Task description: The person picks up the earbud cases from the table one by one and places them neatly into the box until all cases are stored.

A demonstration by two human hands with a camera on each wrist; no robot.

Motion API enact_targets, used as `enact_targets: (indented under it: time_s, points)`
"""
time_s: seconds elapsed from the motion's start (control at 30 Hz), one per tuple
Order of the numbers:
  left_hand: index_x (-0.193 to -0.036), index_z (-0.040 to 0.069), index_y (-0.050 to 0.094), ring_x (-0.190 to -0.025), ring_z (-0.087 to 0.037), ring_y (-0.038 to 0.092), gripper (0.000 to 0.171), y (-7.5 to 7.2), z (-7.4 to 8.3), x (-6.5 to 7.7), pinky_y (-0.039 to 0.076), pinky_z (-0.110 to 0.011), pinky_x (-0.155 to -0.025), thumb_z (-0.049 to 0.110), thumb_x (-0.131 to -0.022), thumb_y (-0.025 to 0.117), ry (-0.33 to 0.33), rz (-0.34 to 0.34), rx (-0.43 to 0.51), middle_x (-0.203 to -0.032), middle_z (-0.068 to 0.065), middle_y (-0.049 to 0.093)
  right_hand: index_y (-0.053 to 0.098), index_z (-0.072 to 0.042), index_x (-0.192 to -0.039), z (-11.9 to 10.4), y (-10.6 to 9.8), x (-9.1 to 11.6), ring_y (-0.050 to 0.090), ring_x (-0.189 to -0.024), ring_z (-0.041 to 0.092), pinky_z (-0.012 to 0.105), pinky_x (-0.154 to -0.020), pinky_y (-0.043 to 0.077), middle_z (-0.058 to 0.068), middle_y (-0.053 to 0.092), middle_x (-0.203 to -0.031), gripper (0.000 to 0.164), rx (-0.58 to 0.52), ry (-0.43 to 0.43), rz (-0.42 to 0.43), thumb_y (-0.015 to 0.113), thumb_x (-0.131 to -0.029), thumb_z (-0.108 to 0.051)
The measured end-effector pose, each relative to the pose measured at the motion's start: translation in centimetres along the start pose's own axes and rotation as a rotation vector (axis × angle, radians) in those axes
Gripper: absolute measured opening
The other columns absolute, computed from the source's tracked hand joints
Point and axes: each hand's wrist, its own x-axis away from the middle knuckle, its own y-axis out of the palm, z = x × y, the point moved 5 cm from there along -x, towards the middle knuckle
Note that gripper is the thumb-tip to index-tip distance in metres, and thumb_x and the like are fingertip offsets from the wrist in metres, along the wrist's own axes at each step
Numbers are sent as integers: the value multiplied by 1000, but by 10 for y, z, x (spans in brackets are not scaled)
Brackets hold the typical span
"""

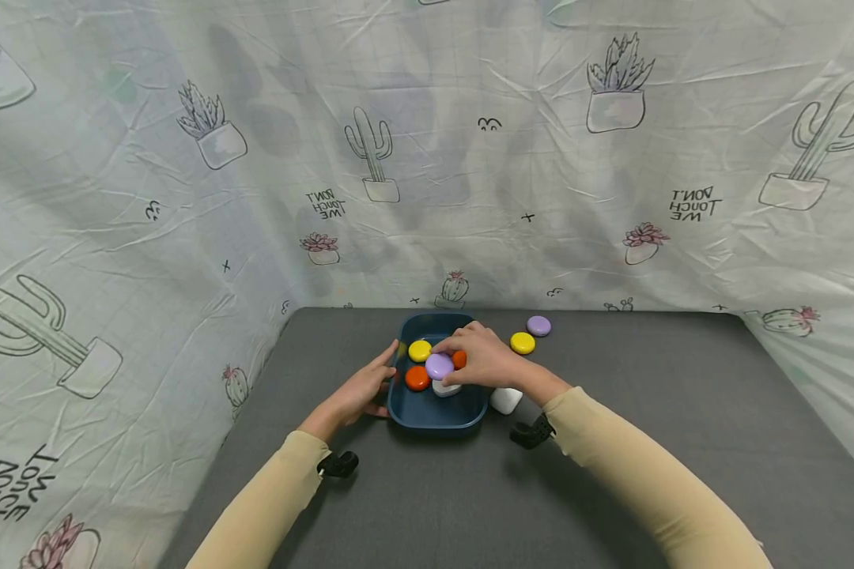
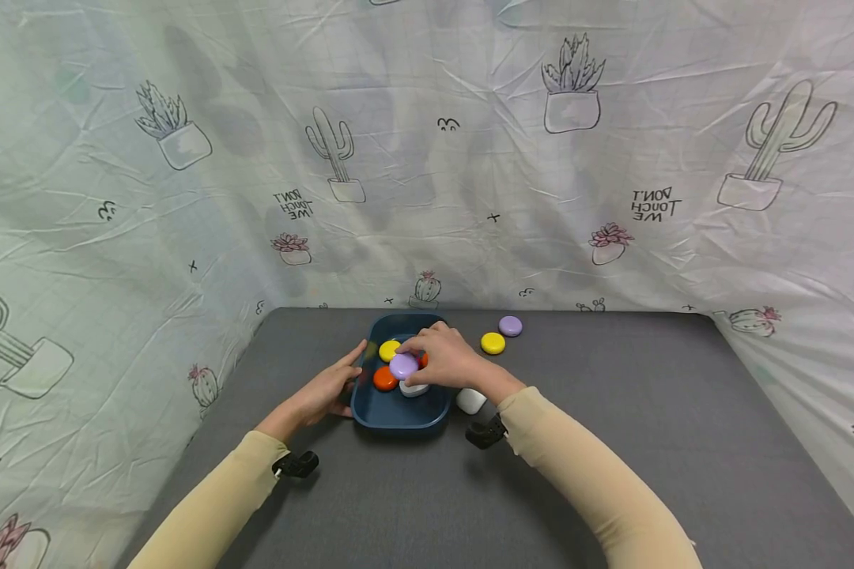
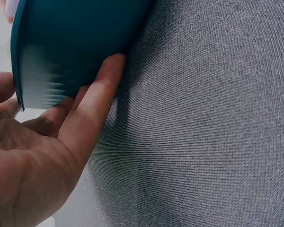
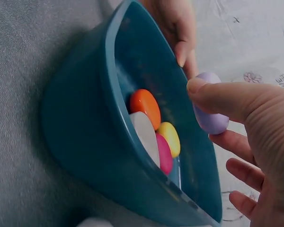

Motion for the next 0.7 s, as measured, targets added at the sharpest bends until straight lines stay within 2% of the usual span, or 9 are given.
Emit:
enact_targets:
  time_s: [0.27,0.5,0.7]
  points:
    - [-162,47,17,-140,-46,40,60,-1,2,2,60,-48,-73,27,-110,40,9,-8,0,-170,-12,12,69,-22,-135,-10,14,-13,43,-117,26,49,-96,37,-1,66,-117,53,19,-10,-68,84,-86,-33]
    - [-164,44,15,-140,-46,40,61,1,3,3,60,-48,-73,26,-111,38,8,-17,-3,-168,-15,15,70,-24,-134,-14,24,-20,42,-119,25,47,-97,35,-2,66,-123,51,17,-7,-108,84,-86,-34]
    - [-164,44,15,-140,-47,40,60,1,5,4,60,-48,-73,26,-111,38,5,-11,-9,-168,-15,16,66,-23,-139,-11,20,-20,39,-130,29,52,-104,34,2,62,-133,53,19,30,-93,80,-89,-32]
